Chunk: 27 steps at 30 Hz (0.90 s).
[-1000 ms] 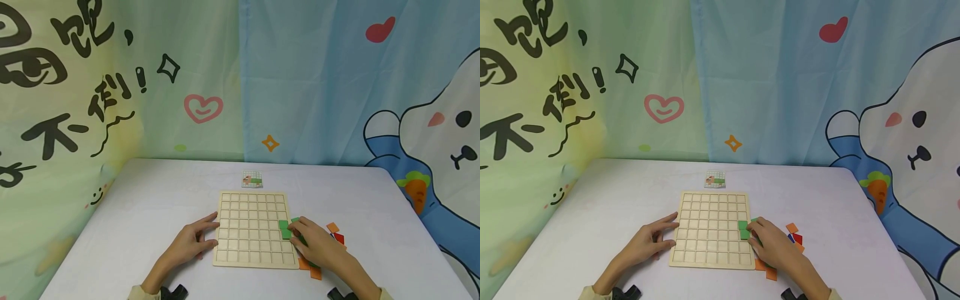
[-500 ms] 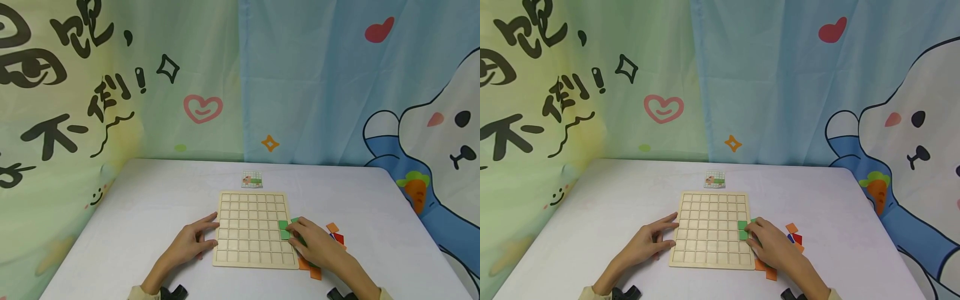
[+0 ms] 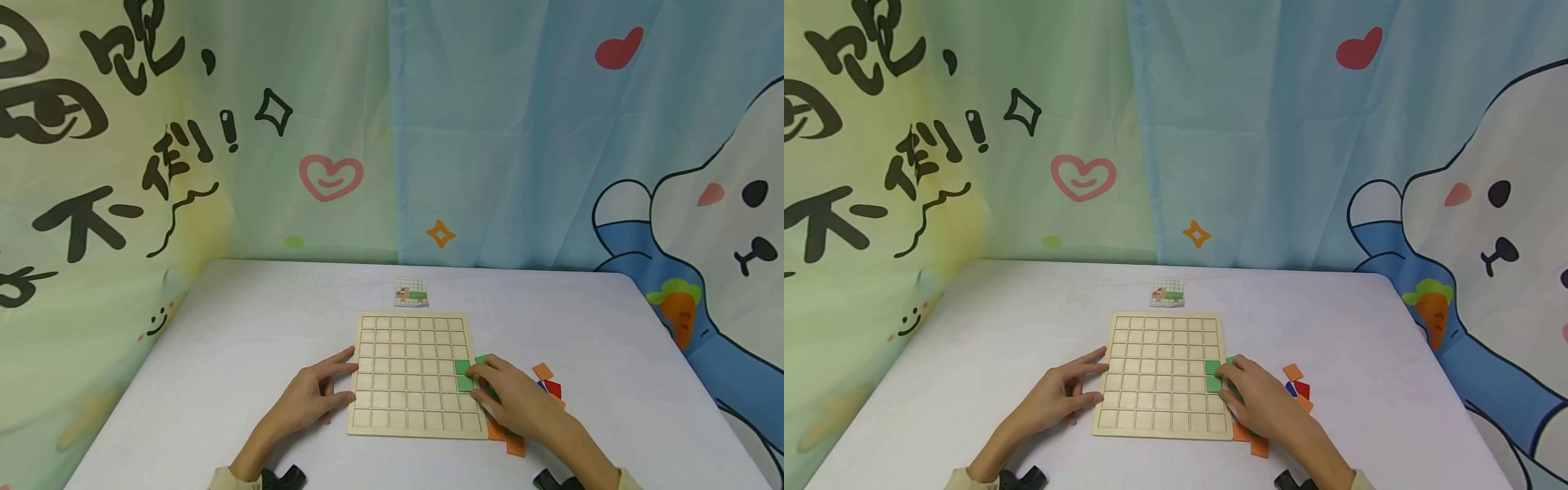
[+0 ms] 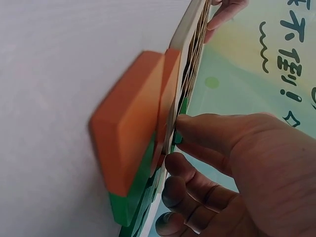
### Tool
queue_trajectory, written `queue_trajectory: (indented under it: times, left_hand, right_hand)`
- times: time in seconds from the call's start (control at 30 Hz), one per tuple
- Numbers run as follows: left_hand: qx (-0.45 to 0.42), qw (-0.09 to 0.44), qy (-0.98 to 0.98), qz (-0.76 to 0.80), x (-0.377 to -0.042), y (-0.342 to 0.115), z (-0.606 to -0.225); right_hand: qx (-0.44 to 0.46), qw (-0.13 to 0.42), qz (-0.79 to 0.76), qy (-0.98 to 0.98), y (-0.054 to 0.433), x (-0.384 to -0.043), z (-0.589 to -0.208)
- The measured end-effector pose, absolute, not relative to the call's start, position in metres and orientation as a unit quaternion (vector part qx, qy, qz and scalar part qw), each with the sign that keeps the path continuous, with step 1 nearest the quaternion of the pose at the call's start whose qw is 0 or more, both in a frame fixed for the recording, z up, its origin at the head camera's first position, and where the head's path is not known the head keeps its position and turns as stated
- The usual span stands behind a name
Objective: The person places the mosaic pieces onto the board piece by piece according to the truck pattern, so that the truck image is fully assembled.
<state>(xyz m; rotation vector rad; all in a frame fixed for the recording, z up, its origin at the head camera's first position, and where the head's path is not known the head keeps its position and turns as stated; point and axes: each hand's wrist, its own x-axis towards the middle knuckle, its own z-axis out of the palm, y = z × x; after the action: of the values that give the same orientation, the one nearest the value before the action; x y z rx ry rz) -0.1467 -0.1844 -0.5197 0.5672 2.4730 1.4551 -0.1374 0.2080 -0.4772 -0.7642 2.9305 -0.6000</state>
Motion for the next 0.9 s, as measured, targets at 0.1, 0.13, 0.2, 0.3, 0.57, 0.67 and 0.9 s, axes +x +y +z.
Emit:
queue_trajectory:
  times: [0.1,0.13,0.2,0.3,0.57,0.67,0.9]
  left_hand:
    - [0.192,0.110,0.839,0.497,-0.146,-0.185,-0.520]
    - [0.192,0.110,0.839,0.498,-0.146,-0.185,-0.520]
    - [0.191,0.110,0.839,0.498,-0.146,-0.184,-0.520]
    - [0.190,0.109,0.839,0.498,-0.146,-0.184,-0.521]
    - [0.191,0.109,0.839,0.498,-0.146,-0.184,-0.520]
    - [0.191,0.109,0.840,0.496,-0.146,-0.184,-0.520]
    - [0.191,0.108,0.841,0.494,-0.147,-0.184,-0.519]
  right_hand:
    - [-0.246,0.028,-0.190,0.950,0.208,-0.138,-0.478]
    - [-0.245,0.027,-0.189,0.950,0.208,-0.138,-0.478]
    - [-0.245,0.028,-0.188,0.951,0.208,-0.138,-0.479]
    - [-0.244,0.030,-0.188,0.951,0.209,-0.139,-0.480]
    - [-0.239,0.030,-0.225,0.944,0.218,-0.143,-0.477]
    - [-0.223,0.028,-0.231,0.947,0.226,-0.147,-0.475]
    - [-0.182,0.027,-0.214,0.959,0.238,-0.157,-0.474]
